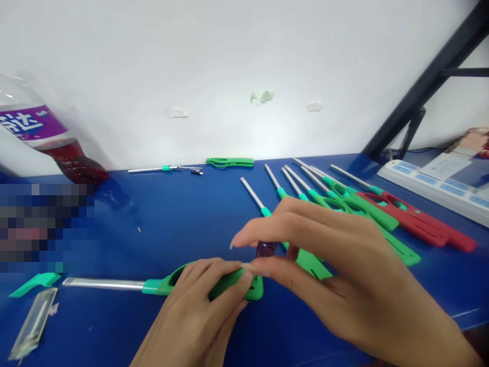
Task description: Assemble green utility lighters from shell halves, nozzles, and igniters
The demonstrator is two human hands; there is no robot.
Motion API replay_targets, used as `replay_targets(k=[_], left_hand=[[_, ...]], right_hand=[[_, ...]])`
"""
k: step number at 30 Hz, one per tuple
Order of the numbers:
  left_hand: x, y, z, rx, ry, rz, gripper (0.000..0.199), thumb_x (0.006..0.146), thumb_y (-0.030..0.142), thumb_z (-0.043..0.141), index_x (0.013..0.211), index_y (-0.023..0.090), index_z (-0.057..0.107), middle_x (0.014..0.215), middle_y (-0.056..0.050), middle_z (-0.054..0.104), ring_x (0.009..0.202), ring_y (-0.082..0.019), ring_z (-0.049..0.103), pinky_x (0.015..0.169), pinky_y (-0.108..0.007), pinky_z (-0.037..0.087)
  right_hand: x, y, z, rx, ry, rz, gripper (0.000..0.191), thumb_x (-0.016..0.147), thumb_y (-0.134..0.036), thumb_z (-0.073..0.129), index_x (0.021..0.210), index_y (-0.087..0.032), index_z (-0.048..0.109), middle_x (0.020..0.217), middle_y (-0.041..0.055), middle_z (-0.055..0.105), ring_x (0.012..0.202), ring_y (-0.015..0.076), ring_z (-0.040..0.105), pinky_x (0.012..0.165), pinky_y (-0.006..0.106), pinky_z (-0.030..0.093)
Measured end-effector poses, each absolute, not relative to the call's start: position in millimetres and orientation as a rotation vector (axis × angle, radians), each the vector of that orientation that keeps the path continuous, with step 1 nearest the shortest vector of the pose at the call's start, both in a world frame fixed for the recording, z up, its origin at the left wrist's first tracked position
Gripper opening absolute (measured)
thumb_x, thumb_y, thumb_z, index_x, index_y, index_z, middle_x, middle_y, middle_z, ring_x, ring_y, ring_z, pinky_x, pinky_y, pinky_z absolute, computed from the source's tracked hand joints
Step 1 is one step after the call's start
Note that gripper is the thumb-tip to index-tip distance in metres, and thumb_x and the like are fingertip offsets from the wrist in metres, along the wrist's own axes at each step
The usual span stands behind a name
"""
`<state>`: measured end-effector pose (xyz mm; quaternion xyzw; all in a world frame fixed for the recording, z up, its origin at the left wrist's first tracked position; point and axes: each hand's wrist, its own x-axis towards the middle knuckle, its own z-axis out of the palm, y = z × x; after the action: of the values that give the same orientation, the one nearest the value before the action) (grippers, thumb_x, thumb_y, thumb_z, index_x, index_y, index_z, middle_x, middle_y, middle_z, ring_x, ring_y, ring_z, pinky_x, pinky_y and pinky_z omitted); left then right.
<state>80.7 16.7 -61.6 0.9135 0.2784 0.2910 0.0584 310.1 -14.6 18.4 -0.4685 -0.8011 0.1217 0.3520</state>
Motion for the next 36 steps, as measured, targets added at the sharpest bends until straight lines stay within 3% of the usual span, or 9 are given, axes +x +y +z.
replay_targets(k=[5, 16, 20, 28, 36], left_hand=[[79.3, 16.9, -65.6, 2.789, 0.857, 0.794, 0.033, 0.109, 0.015, 0.049, 0.133, 0.027, 0.069, 0.123, -0.005, 0.075, 0.109, -0.025, 0.072, 0.090, -0.039, 0.065], [74.3, 17.9, -75.1, 2.859, 0.805, 0.763, 0.039, 0.110, 0.012, 0.047, 0.143, 0.025, 0.063, 0.134, -0.005, 0.074, 0.118, -0.028, 0.069, 0.095, -0.045, 0.065], [74.1, 17.5, -76.0, 2.863, 0.795, 0.775, 0.041, 0.109, 0.010, 0.047, 0.145, 0.024, 0.061, 0.135, -0.005, 0.075, 0.118, -0.028, 0.069, 0.096, -0.045, 0.064], [78.6, 16.3, -71.4, 2.897, 0.790, 0.799, 0.041, 0.109, 0.008, 0.043, 0.144, 0.019, 0.061, 0.132, -0.005, 0.076, 0.114, -0.027, 0.070, 0.096, -0.045, 0.064], [76.6, 16.5, -70.4, 2.947, 0.786, 0.742, 0.049, 0.105, 0.003, 0.041, 0.148, 0.019, 0.058, 0.137, -0.006, 0.074, 0.117, -0.029, 0.069, 0.097, -0.048, 0.063]], right_hand=[[307.8, -11.5, 17.3, -1.196, -2.037, 0.269, 0.022, 0.105, -0.028, 0.064, 0.125, -0.038, 0.065, 0.111, -0.0096, 0.074, 0.082, 0.0065, 0.070, 0.074, 0.021, 0.053], [304.4, -8.7, 11.5, -1.295, -2.009, 0.091, 0.025, 0.107, -0.028, 0.061, 0.130, -0.036, 0.062, 0.099, -0.0089, 0.068, 0.069, 0.0055, 0.063, 0.066, 0.023, 0.049], [304.8, -5.9, 10.8, -1.303, -1.988, -0.023, 0.027, 0.106, -0.024, 0.061, 0.132, -0.031, 0.063, 0.097, -0.0083, 0.069, 0.074, 0.0064, 0.065, 0.073, 0.023, 0.050], [306.3, -4.3, 8.4, -1.355, -1.997, -0.145, 0.029, 0.109, -0.028, 0.058, 0.138, -0.035, 0.060, 0.105, -0.0109, 0.072, 0.084, 0.0072, 0.070, 0.063, 0.025, 0.048], [306.1, -2.6, 5.7, -1.362, -1.997, -0.163, 0.032, 0.110, -0.030, 0.056, 0.142, -0.034, 0.058, 0.111, -0.0097, 0.074, 0.080, 0.0086, 0.069, 0.064, 0.026, 0.050]])
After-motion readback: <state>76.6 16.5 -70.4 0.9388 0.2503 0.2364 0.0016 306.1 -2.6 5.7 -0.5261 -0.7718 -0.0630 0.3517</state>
